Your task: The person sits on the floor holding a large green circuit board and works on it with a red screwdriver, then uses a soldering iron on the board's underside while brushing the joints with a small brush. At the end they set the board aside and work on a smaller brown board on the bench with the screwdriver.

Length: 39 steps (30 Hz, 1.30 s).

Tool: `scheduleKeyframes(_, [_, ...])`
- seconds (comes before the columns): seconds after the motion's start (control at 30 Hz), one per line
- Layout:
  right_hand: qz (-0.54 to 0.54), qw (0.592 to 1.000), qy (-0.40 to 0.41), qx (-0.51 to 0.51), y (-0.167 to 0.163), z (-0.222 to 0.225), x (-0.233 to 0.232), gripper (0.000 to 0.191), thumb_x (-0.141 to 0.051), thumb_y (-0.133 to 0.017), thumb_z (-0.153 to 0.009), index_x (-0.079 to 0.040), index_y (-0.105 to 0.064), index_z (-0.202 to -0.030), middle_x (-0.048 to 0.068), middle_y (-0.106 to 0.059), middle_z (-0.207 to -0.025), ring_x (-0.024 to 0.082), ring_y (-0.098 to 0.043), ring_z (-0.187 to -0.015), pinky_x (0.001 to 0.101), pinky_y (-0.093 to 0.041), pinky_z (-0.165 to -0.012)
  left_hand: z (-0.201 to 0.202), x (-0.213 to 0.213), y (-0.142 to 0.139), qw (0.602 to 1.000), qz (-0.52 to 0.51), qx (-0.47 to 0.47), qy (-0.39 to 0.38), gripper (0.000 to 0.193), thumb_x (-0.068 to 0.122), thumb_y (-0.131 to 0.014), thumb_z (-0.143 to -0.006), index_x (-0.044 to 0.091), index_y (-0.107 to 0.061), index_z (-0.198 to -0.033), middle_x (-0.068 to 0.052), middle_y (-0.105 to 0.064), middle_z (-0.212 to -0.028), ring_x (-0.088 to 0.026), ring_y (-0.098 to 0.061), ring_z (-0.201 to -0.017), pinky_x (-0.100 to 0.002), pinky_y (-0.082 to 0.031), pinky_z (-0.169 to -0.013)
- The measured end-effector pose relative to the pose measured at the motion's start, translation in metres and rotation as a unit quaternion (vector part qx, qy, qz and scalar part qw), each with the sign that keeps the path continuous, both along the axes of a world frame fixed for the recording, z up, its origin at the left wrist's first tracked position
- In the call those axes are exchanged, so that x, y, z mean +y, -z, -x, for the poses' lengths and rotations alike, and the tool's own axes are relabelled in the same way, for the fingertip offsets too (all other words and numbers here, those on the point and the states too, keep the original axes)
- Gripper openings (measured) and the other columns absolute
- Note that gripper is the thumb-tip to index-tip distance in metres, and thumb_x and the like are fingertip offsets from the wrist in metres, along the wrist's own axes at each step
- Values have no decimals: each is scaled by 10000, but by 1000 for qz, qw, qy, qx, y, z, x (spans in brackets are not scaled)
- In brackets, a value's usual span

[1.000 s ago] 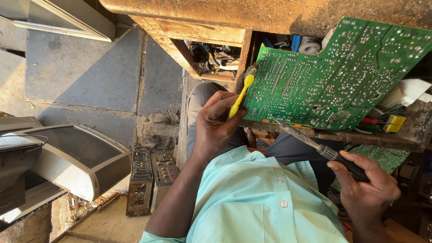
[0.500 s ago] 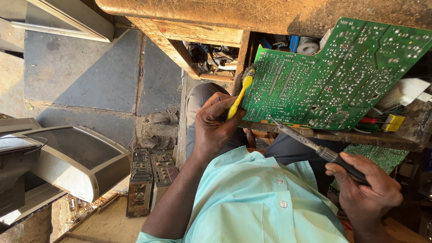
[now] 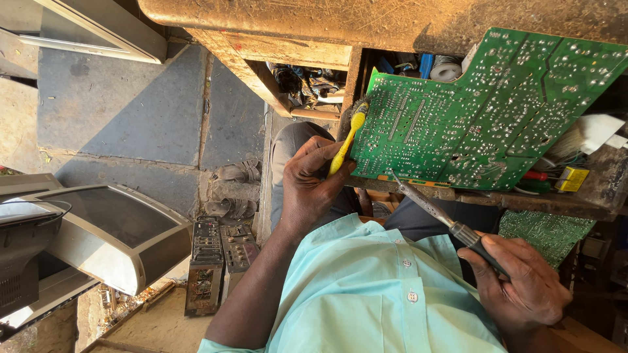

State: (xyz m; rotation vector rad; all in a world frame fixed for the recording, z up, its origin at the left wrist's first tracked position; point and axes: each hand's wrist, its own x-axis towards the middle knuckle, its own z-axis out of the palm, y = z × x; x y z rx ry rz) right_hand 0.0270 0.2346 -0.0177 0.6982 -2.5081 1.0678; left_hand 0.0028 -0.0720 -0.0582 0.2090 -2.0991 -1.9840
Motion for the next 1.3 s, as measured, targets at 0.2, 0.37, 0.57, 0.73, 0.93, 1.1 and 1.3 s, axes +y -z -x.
scheduleKeyframes(0.2, [53, 996, 26, -72, 7, -9, 4, 306, 2, -854, -917, 43, -687, -1170, 204, -741, -1045, 216, -756, -900, 287, -626, -776, 0, -1, 0, 1000, -2, 4, 1, 283, -56, -764, -891, 13, -750, -1165, -34, -669, -1000, -89, -643, -925, -236, -542, -840])
scheduleKeyframes(0.37, [106, 982, 72, -140, 19, -21, 7, 260, 15, -822, -970, 59, -688, -1188, 200, -743, -1085, 195, -760, -937, 268, -625, -822, 0, 0, 1, 1000, -1, -2, -2, 283, -56, -766, -886, 14, -752, -1159, -34, -668, -992, -89, -640, -915, -236, -540, -832])
scheduleKeyframes(0.57, [56, 996, 51, -51, 19, -13, 6, 323, 12, -839, -878, 64, -671, -1149, 232, -725, -1090, 238, -735, -967, 315, -617, -862, 1, 1, 0, 1000, -4, -4, 0, 285, -56, -759, -892, 14, -751, -1168, -31, -668, -997, -84, -643, -918, -232, -545, -836])
scheduleKeyframes(0.73, [154, 968, 90, -177, 15, -16, -1, 296, 9, -809, -949, 43, -690, -1218, 196, -738, -1075, 189, -753, -927, 259, -631, -825, 1, 2, 0, 1000, -14, 0, -1, 283, -63, -758, -901, 10, -747, -1174, -34, -661, -1018, -84, -638, -941, -230, -548, -856])
scheduleKeyframes(0.93, [120, 978, 96, -140, 25, -19, 5, 324, 21, -834, -915, 35, -698, -1209, 195, -733, -1085, 207, -738, -948, 271, -612, -835, 1, 4, 1, 1000, -16, 2, -9, 283, -59, -764, -895, 7, -748, -1169, -36, -662, -1015, -86, -640, -936, -231, -540, -855])
scheduleKeyframes(1.1, [70, 994, 45, -66, 38, -12, 14, 288, 0, -859, -942, 29, -689, -1173, 179, -735, -1114, 242, -738, -1022, 314, -613, -923, 0, 3, 1, 1000, 18, 3, -9, 283, -44, -773, -889, 11, -754, -1166, -33, -667, -986, -91, -641, -912, -238, -539, -835])
scheduleKeyframes(1.3, [55, 997, 20, -45, 37, -6, 15, 330, -21, -862, -889, 14, -691, -1170, 174, -734, -1084, 250, -743, -981, 317, -625, -862, 1, 4, 1, 1000, -3, 1, -11, 278, -44, -767, -893, 15, -753, -1164, -36, -665, -991, -93, -636, -917, -238, -537, -849])
